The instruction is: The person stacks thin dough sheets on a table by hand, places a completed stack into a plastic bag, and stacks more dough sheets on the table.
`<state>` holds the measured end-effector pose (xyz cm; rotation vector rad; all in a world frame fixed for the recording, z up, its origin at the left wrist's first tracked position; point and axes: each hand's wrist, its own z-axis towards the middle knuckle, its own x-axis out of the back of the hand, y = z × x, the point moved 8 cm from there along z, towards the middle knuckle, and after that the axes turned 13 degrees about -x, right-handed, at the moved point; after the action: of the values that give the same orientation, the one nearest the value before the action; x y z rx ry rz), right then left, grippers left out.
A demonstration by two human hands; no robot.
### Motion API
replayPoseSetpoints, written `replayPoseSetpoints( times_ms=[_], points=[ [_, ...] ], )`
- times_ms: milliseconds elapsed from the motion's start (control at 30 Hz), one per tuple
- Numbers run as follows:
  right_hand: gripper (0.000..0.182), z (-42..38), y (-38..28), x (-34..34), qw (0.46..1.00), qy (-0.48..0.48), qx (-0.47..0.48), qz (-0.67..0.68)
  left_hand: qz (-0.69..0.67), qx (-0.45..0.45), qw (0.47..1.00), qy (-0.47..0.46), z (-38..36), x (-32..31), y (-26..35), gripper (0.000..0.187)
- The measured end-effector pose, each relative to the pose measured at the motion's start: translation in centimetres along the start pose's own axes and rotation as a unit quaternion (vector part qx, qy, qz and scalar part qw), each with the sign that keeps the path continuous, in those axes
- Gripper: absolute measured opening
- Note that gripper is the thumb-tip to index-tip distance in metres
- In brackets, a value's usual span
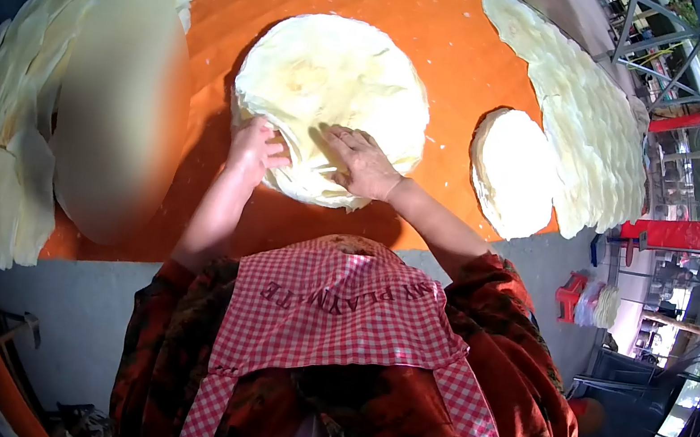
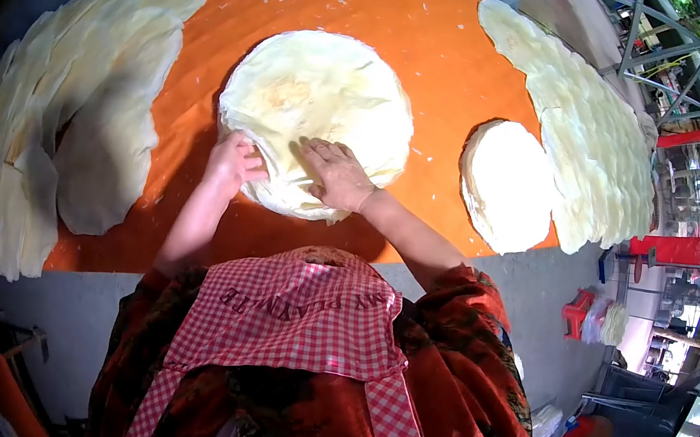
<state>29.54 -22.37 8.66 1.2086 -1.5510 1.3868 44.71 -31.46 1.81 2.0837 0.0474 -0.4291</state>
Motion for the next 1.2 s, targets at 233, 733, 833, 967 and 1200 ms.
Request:
replayPoseSetpoints(
  times_ms=[233,733,833,967,1200],
  points=[
    [0.031,1.6,1.4,3.9,0.983,0.178,0.03,0.026,-0.228,0.011,0.973,-0.039,-0.6,-1.4,3.4,0.046],
    [0.032,0.0,3.9,1.9,0.973,0.212,0.072,-0.048,-0.094,-0.19,0.975,0.07,-7.1,-2.1,-3.4,0.028],
    [0.032,0.3,4.2,4.2,0.982,0.19,0.018,-0.007,-0.066,-0.165,0.982,0.066,-6.2,-1.6,-3.4,0.035],
    [0.028,0.7,3.5,8.1,0.978,0.198,-0.01,-0.058,-0.065,-0.203,0.971,0.109,-6.1,-1.4,-2.7,0.035],
    [0.025,2.5,2.4,1.8,0.987,0.152,-0.036,-0.024,0.017,-0.193,0.973,0.128,-4.6,-0.7,-2.4,0.032]
  ],
)
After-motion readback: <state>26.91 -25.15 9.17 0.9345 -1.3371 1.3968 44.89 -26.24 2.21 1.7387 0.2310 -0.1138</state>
